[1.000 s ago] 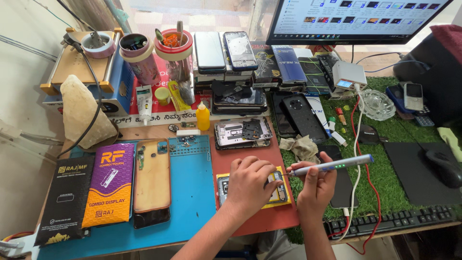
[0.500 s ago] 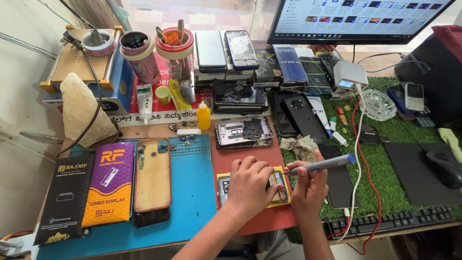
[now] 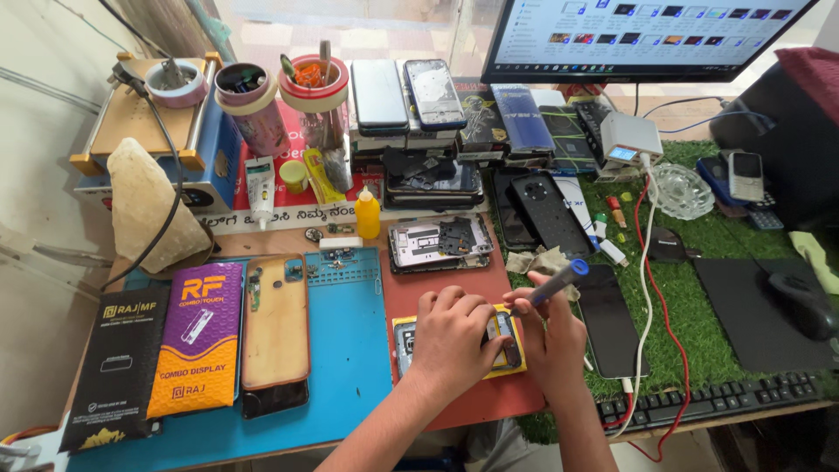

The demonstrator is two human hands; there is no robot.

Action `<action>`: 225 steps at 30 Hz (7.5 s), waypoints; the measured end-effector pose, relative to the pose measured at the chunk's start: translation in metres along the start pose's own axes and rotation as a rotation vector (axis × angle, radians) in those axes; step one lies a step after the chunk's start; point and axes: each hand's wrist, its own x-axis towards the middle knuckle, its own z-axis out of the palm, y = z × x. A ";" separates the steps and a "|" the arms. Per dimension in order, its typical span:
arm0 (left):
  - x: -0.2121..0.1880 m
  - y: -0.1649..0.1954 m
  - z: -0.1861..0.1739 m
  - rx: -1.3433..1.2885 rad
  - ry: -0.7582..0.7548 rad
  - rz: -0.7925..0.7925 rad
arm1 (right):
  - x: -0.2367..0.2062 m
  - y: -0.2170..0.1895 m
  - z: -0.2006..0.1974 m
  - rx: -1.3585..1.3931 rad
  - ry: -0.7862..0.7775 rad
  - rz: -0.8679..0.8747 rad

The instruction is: The person repairs a disassembled smartphone at a workbench, using a cordless electric screwdriver to remove and drive small screws from the phone's midframe while holding the frame steady with the other hand. They occasionally reach aside to reposition the screwdriver and continue working on the phone chassis.

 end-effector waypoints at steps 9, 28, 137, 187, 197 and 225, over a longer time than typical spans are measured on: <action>-0.001 -0.001 0.001 0.017 0.019 0.020 | 0.013 -0.010 -0.004 0.027 -0.096 -0.006; -0.001 0.000 0.000 0.020 -0.002 0.014 | 0.013 -0.006 -0.007 0.061 -0.120 0.024; -0.079 -0.023 -0.050 0.023 0.076 -0.067 | 0.057 0.063 -0.057 0.578 0.425 0.326; -0.078 -0.014 -0.055 0.002 0.358 -0.075 | -0.045 -0.038 0.060 0.790 0.159 0.306; -0.079 -0.015 -0.055 0.015 0.368 -0.075 | -0.047 -0.041 0.060 0.790 0.145 0.298; -0.078 -0.015 -0.055 0.029 0.389 -0.072 | -0.045 -0.049 0.059 0.741 0.132 0.261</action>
